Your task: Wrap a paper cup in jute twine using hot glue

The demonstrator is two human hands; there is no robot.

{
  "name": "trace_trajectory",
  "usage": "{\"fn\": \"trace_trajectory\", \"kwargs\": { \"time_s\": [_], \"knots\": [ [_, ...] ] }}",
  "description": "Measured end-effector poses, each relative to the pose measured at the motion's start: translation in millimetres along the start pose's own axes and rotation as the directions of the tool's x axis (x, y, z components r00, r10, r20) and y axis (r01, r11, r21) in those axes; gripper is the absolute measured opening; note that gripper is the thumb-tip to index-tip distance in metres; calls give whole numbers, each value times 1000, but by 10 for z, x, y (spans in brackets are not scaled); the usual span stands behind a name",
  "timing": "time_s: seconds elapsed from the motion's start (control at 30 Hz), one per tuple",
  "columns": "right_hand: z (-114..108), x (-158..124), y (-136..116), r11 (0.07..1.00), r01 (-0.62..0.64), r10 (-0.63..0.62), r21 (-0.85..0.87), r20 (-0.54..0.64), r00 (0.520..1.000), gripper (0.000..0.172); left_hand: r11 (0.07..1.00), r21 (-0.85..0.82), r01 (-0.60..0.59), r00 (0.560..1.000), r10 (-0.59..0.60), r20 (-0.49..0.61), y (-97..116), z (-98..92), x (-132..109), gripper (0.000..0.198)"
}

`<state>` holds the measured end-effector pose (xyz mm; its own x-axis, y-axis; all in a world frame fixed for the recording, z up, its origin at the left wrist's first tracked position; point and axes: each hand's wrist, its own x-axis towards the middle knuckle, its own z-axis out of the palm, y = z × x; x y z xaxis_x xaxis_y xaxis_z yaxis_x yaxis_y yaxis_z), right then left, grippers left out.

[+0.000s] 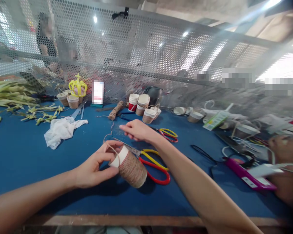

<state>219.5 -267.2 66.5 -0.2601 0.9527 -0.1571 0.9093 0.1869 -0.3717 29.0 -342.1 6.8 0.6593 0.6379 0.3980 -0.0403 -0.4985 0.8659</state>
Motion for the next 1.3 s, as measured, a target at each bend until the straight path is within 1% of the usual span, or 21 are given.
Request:
{"fn": "trace_trajectory", "kwargs": {
  "time_s": [0.07, 0.1, 0.13, 0.2, 0.27, 0.37, 0.47, 0.57, 0.63, 0.67, 0.7, 0.77, 0.83, 0.93, 1.0, 1.1, 1.2, 1.3],
  "knots": [
    [-89, -61, 181, 991, -102, 88, -87, -145, 986, 39, 1000, 3, -2, 1000, 2, -27, -30, -6, -1, 8],
    [-97, -85, 277, 979, -160, 133, -127, -198, 971, 35, 1000, 12, 2, 999, -2, -40, -40, -12, 4, 8],
    [-83, -102, 373, 963, -216, 177, -161, -228, 958, 30, 1000, 29, 11, 999, -9, -49, -49, -18, 12, 8],
    [-5, -120, 545, 936, -286, 242, -205, -216, 946, 21, 997, 70, 35, 998, -30, -61, -59, -33, 33, 8],
    [97, -111, 674, 921, -324, 288, -217, -184, 940, 16, 993, 104, 54, 997, -48, -64, -65, -47, 53, 8],
    [202, -59, 785, 911, -372, 344, -178, -169, 924, 20, 990, 126, 58, 997, -50, -64, -73, -65, 66, 9],
    [214, -11, 827, 915, -396, 376, -71, -203, 904, 23, 988, 137, 70, 996, -62, -65, -86, -78, 62, 11],
    [158, -33, 798, 928, -363, 373, 89, -256, 892, 31, 985, 147, 87, 995, -78, -70, -101, -93, 60, 11],
    [96, -104, 728, 932, -297, 348, 207, -283, 894, 37, 984, 155, 91, 994, -80, -76, -106, -106, 63, 11],
    [61, -156, 679, 931, -254, 327, 261, -289, 900, 37, 983, 161, 90, 994, -78, -80, -107, -113, 65, 11],
    [26, -215, 624, 928, -210, 302, 308, -291, 908, 34, 982, 167, 88, 994, -75, -83, -107, -120, 68, 11],
    [-33, -348, 504, 909, -131, 247, 396, -258, 934, 23, 980, 181, 76, 994, -61, -89, -105, -134, 73, 11],
    [-61, -482, 387, 852, -36, 166, 523, -204, 965, 18, 979, 195, 64, 995, -47, -91, -105, -145, 78, 11],
    [-39, -652, 243, 754, 97, 59, 650, -214, 975, 16, 975, 211, 64, 994, -43, -102, -113, -159, 88, 11],
    [1, -738, 180, 726, 142, 9, 673, -216, 976, 17, 971, 226, 75, 993, -52, -106, -119, -167, 95, 12],
    [52, -830, 136, 722, 117, -20, 682, -147, 989, 19, 967, 238, 92, 992, -68, -106, -125, -177, 103, 13],
    [73, -899, 129, 797, 67, 12, 600, -126, 992, 23, 966, 238, 104, 991, -79, -111, -135, -183, 107, 14],
    [79, -959, 119, 874, 31, 42, 485, -139, 989, 36, 965, 242, 103, 991, -77, -113, -155, -187, 108, 16]
  ]
}}
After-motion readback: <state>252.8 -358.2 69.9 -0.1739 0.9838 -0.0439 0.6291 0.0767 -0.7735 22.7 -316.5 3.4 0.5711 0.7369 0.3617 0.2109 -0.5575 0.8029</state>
